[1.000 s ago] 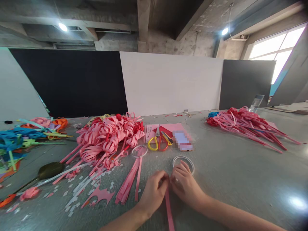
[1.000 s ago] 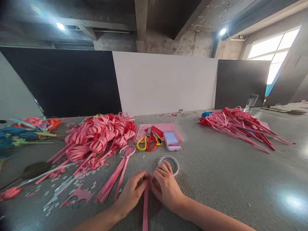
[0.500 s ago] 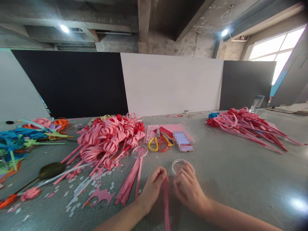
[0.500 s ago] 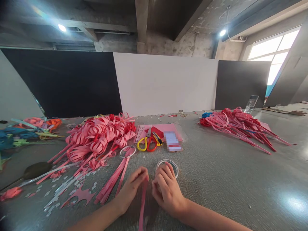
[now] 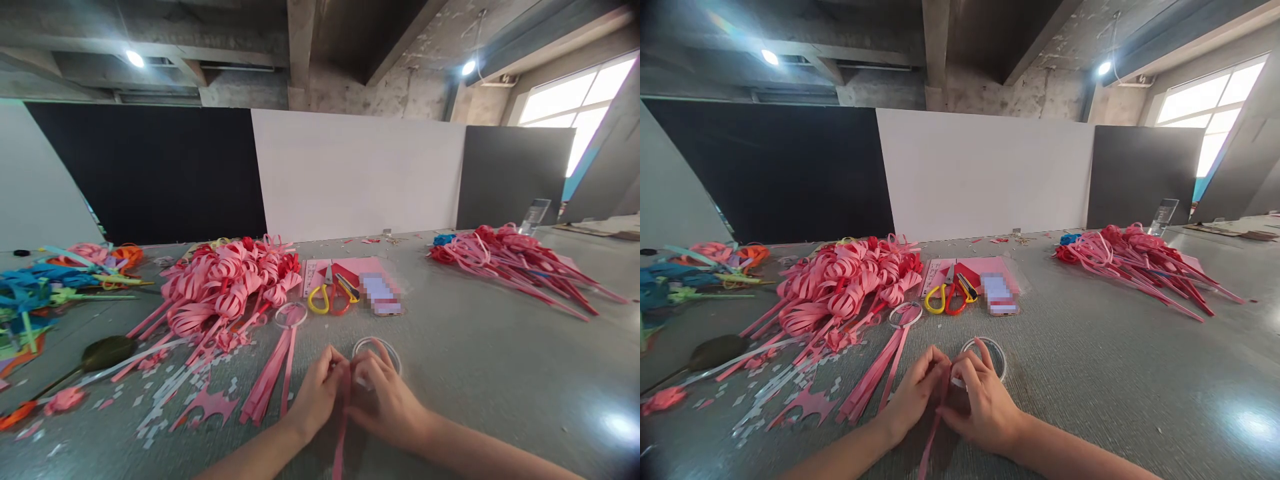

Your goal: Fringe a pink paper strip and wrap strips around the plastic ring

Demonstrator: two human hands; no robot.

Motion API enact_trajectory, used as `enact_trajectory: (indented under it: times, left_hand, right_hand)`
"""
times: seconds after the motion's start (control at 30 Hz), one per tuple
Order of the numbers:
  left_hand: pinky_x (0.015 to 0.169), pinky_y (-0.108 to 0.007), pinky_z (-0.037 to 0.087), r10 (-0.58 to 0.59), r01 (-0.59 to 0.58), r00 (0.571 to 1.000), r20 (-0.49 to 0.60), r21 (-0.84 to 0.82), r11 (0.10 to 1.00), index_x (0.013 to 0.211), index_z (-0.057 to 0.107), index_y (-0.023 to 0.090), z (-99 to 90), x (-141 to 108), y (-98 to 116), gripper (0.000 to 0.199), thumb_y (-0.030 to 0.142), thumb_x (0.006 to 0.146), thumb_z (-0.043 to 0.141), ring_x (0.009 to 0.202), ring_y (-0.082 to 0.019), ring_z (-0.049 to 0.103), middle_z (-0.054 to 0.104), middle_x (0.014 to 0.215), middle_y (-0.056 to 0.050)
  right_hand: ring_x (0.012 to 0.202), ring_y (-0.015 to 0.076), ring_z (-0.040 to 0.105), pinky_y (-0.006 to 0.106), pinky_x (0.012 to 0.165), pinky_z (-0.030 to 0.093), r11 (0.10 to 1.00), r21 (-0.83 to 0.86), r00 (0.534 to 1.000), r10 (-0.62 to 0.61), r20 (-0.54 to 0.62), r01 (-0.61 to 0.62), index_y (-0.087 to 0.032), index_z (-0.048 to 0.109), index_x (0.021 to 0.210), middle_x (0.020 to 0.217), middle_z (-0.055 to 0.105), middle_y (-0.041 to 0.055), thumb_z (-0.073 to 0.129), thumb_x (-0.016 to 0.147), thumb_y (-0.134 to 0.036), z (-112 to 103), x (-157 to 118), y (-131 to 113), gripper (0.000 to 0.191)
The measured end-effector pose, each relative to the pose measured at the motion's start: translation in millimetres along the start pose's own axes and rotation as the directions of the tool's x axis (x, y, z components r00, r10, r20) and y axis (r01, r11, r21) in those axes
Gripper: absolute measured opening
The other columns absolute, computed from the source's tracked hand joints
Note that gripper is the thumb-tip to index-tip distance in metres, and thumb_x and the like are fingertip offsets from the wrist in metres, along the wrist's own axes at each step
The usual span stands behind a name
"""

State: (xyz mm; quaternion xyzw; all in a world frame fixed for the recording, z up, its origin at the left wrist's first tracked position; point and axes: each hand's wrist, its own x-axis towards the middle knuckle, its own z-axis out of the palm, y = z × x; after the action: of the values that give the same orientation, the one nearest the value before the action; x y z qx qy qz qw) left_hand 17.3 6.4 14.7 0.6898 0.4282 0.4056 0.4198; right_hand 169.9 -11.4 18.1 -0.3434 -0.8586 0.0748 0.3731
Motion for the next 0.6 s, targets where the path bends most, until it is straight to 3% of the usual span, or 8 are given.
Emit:
enact_trajectory:
  times: [0.1,0.17,0.23,0.33,0.43,0.6]
  left_hand:
    - [0.061,-0.024,0.035,0.019,-0.019,1.000,-0.010,-0.034,0.999,0.070,0.046,0.018,0.3,1,-2,0.027,0.040,0.084,0.038,0.066,-0.014,0.047,0.048,0.066,0.003]
    - [0.061,-0.024,0.035,0.021,-0.021,1.000,-0.001,-0.069,0.997,0.069,0.046,0.018,-0.1,2,1,0.028,0.040,0.083,0.040,0.065,-0.014,0.047,0.048,0.065,0.003]
    - [0.063,-0.023,0.036,0.008,-0.010,1.000,-0.013,-0.116,0.993,0.072,0.047,0.018,-1.3,2,6,0.024,0.040,0.081,0.046,0.067,-0.013,0.048,0.049,0.068,0.003]
    - [0.065,-0.023,0.038,-0.049,0.039,0.998,-0.047,-0.203,0.978,0.088,0.045,0.018,-3.1,0,14,0.025,0.041,0.078,0.050,0.073,-0.013,0.050,0.049,0.076,0.002]
    - [0.051,-0.020,0.038,-0.117,0.120,0.993,0.028,-0.262,0.957,0.093,0.040,0.019,-2.5,-4,17,0.027,0.044,0.083,0.041,0.054,-0.009,0.049,0.050,0.075,0.003]
    - [0.030,-0.015,0.023,-0.111,0.173,0.969,0.223,-0.283,0.944,0.096,0.034,0.022,2.0,-7,13,0.024,0.041,0.083,0.042,0.030,-0.003,0.043,0.051,0.077,0.004]
  right_hand:
    - [0.076,0.0155,0.052,0.052,0.097,0.017,0.997,0.050,0.998,0.060,0.018,-0.061,-0.024,0.033,0.080,0.078,0.051,-0.0016,0.052,0.061,-0.010,0,1,1,0.030]
    - [0.071,0.0140,0.052,0.048,0.094,0.026,0.987,0.099,0.991,0.126,0.040,-0.130,-0.024,0.035,0.078,0.076,0.051,-0.0023,0.050,0.061,-0.008,0,1,4,0.028]
    - [0.067,0.0124,0.051,0.039,0.083,0.039,0.961,0.170,0.976,0.217,0.035,-0.220,-0.023,0.037,0.079,0.077,0.051,-0.0018,0.049,0.064,-0.008,0,2,7,0.024]
    - [0.068,0.0126,0.051,0.028,0.066,0.043,0.902,0.279,0.934,0.354,-0.037,-0.331,-0.021,0.039,0.078,0.077,0.052,-0.0010,0.050,0.069,-0.014,0,4,14,0.017]
    - [0.065,0.0128,0.051,0.026,0.062,0.042,0.840,0.370,0.883,0.460,-0.096,-0.397,-0.021,0.037,0.076,0.068,0.053,-0.0030,0.053,0.073,-0.022,-1,5,19,0.016]
    - [0.066,0.0135,0.052,0.023,0.054,0.040,0.756,0.478,0.803,0.575,-0.158,-0.448,-0.021,0.036,0.080,0.070,0.053,-0.0017,0.053,0.074,-0.027,-1,6,24,0.019]
